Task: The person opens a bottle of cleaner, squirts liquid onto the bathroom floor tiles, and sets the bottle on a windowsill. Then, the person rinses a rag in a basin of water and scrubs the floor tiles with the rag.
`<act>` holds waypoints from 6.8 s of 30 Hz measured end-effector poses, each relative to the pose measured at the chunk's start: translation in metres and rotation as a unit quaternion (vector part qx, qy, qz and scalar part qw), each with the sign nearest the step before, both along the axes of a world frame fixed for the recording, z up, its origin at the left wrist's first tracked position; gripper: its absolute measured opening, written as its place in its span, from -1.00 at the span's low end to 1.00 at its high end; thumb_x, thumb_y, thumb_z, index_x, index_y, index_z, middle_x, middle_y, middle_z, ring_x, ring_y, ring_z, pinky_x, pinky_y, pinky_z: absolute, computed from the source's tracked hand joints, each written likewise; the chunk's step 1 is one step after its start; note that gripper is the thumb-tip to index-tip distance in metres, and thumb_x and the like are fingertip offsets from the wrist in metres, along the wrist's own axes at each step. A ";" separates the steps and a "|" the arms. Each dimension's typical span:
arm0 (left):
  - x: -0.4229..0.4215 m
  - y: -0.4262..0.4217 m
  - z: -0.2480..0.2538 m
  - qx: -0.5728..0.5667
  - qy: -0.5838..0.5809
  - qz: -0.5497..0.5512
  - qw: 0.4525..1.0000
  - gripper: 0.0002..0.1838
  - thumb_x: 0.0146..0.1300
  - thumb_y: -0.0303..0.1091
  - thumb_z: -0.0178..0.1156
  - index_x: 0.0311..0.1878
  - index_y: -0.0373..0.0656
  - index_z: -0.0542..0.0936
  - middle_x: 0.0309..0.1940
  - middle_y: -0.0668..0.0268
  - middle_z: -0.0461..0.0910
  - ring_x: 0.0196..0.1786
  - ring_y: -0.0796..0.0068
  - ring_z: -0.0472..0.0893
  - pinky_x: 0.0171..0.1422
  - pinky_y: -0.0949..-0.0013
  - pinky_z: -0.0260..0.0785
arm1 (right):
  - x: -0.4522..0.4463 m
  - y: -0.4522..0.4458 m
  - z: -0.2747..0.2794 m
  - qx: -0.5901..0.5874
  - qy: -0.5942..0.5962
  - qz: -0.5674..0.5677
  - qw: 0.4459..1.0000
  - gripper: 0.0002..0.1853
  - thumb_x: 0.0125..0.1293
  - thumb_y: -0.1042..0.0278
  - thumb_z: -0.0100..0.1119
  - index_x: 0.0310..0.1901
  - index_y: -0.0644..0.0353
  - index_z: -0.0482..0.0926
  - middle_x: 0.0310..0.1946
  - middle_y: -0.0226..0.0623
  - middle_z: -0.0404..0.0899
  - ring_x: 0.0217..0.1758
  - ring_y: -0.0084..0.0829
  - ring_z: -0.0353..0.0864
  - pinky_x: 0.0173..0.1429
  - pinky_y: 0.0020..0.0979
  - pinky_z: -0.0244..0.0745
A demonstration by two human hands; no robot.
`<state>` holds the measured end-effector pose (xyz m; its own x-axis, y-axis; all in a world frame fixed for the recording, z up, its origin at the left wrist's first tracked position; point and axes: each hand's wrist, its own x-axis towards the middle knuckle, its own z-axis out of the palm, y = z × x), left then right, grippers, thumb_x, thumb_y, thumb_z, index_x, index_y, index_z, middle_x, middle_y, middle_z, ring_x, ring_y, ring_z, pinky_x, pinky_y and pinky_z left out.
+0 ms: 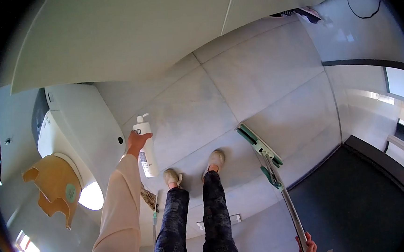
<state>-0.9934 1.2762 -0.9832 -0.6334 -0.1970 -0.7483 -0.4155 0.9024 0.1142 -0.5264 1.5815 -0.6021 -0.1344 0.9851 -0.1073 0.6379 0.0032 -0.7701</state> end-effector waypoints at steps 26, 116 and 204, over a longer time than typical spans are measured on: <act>-0.013 0.096 -0.020 0.000 0.019 -0.046 0.999 -0.16 -0.30 -0.08 0.49 0.05 -0.36 0.38 -0.03 -0.01 0.57 0.01 0.08 0.60 0.12 0.22 0.44 | -0.015 0.049 0.000 -0.006 -0.012 -0.044 0.999 -0.73 0.35 0.30 -0.16 -0.30 0.37 0.42 -0.11 0.28 0.52 -0.15 0.07 0.59 0.03 -0.06 0.57; -0.039 0.200 -0.232 0.350 0.435 -0.135 0.819 -0.47 -0.09 -0.11 0.46 -0.07 -0.09 0.50 -0.32 0.41 0.50 -0.36 0.54 0.41 -0.29 0.47 0.25 | 0.232 0.193 -0.399 0.391 0.018 0.065 0.918 -0.82 0.31 0.30 0.00 -0.46 0.06 0.41 -0.54 -0.26 0.30 -0.39 -0.41 0.38 0.26 -0.05 0.31; 0.046 0.308 -0.348 0.307 0.026 -0.240 0.921 -0.35 -0.17 -0.28 0.49 0.04 -0.24 0.47 -0.20 0.23 0.62 -0.17 0.36 0.64 -0.06 0.30 0.51 | 0.145 0.172 -0.391 0.484 0.184 -0.026 0.855 -0.60 0.22 0.18 -0.21 -0.65 0.23 0.45 -0.79 -0.19 0.33 -0.72 -0.26 0.42 -0.43 -0.09 0.52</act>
